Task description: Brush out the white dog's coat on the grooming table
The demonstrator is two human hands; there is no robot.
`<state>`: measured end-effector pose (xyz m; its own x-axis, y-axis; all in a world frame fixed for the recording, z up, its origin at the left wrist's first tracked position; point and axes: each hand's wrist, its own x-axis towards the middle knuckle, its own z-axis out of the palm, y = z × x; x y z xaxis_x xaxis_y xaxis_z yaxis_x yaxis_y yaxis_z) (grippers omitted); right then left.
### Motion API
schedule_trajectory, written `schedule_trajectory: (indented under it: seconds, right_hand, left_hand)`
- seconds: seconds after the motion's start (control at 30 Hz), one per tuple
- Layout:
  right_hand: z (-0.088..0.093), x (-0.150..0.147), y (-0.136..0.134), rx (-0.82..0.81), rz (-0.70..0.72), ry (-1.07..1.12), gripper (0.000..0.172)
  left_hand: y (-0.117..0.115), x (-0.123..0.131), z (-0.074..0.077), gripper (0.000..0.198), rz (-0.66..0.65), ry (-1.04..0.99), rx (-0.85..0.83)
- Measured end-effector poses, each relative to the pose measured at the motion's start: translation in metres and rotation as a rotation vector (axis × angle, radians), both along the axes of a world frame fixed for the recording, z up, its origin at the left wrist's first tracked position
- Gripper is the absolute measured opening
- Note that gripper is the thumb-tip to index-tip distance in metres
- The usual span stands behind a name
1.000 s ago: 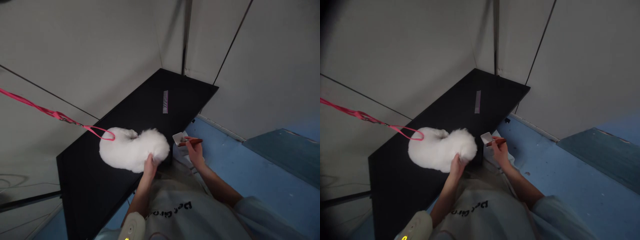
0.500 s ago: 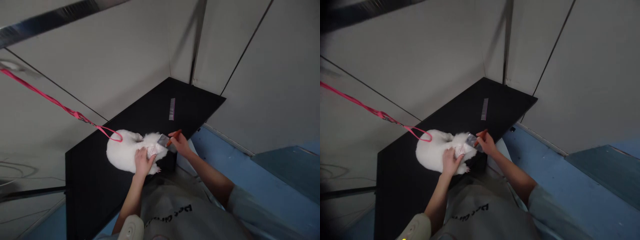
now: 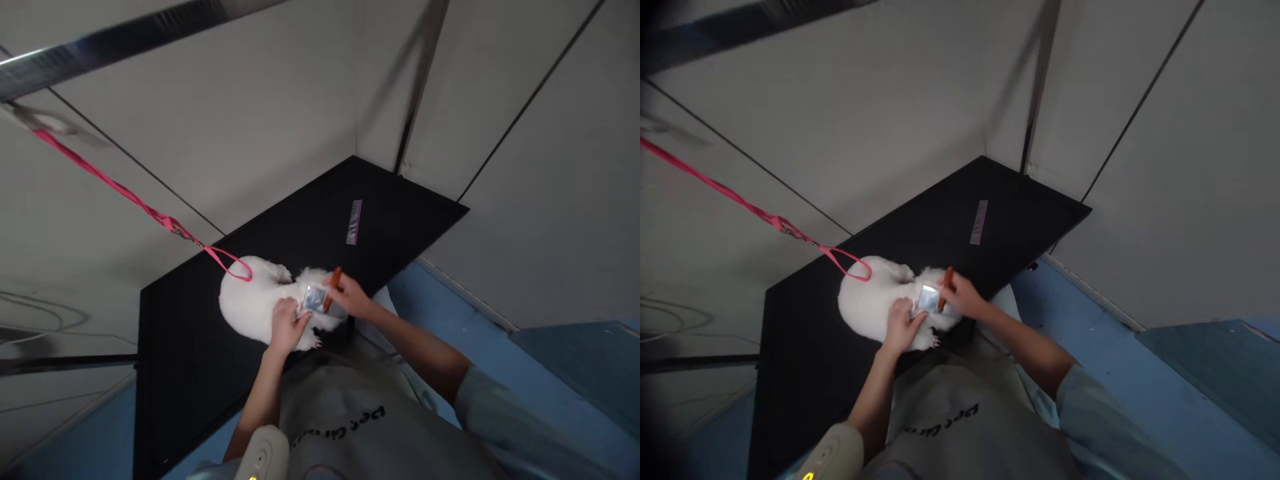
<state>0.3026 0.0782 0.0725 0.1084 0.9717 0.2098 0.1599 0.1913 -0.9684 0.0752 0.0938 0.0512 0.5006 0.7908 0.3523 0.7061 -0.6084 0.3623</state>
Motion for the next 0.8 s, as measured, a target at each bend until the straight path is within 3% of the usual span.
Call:
schedule_trajectory:
  seconds: [0.07,0.1,0.23,0.33,0.37,0.47,0.5,0.6,0.67,0.77,0.8]
  right_hand:
    - [0.004,0.000,0.003,0.012,-0.158,0.040,0.021]
    - [0.006,0.000,0.005,0.030,-0.153,0.040,0.021]
    - [0.015,0.000,0.012,-0.011,0.223,-0.044,0.018]
    - [0.019,-0.001,0.019,-0.017,0.078,-0.015,0.018]
    - [0.020,-0.001,0.021,-0.006,0.090,-0.021,0.019]
    - [0.024,-0.004,0.028,-0.028,0.358,-0.096,0.019]
    - [0.025,-0.004,0.030,-0.048,0.375,-0.112,0.018]
    - [0.031,-0.004,0.035,-0.029,0.076,-0.104,0.017]
    - [0.032,-0.005,0.033,0.006,0.021,-0.104,0.018]
    - [0.028,-0.006,0.030,-0.068,0.271,-0.130,0.017]
    - [0.025,-0.006,0.030,-0.102,0.283,-0.122,0.017]
  left_hand:
    - [-0.003,0.000,0.001,0.018,0.017,-0.034,-0.010]
    - [-0.006,0.000,0.001,0.018,0.033,-0.051,-0.021]
    - [-0.024,0.008,-0.002,0.019,0.128,-0.198,-0.114]
    - [-0.039,0.018,-0.009,0.027,0.256,-0.442,-0.265]
    - [-0.042,0.021,-0.012,0.028,0.291,-0.537,-0.324]
    - [-0.048,0.029,-0.020,0.028,0.365,-0.803,-0.442]
    - [-0.049,0.032,-0.023,0.029,0.394,-0.875,-0.458]
    - [-0.050,0.037,-0.031,0.033,0.486,-1.013,-0.493]
    - [-0.052,0.042,-0.036,0.032,0.517,-1.080,-0.536]
    - [-0.054,0.048,-0.041,0.026,0.550,-1.131,-0.604]
    - [-0.053,0.049,-0.041,0.025,0.579,-1.132,-0.598]
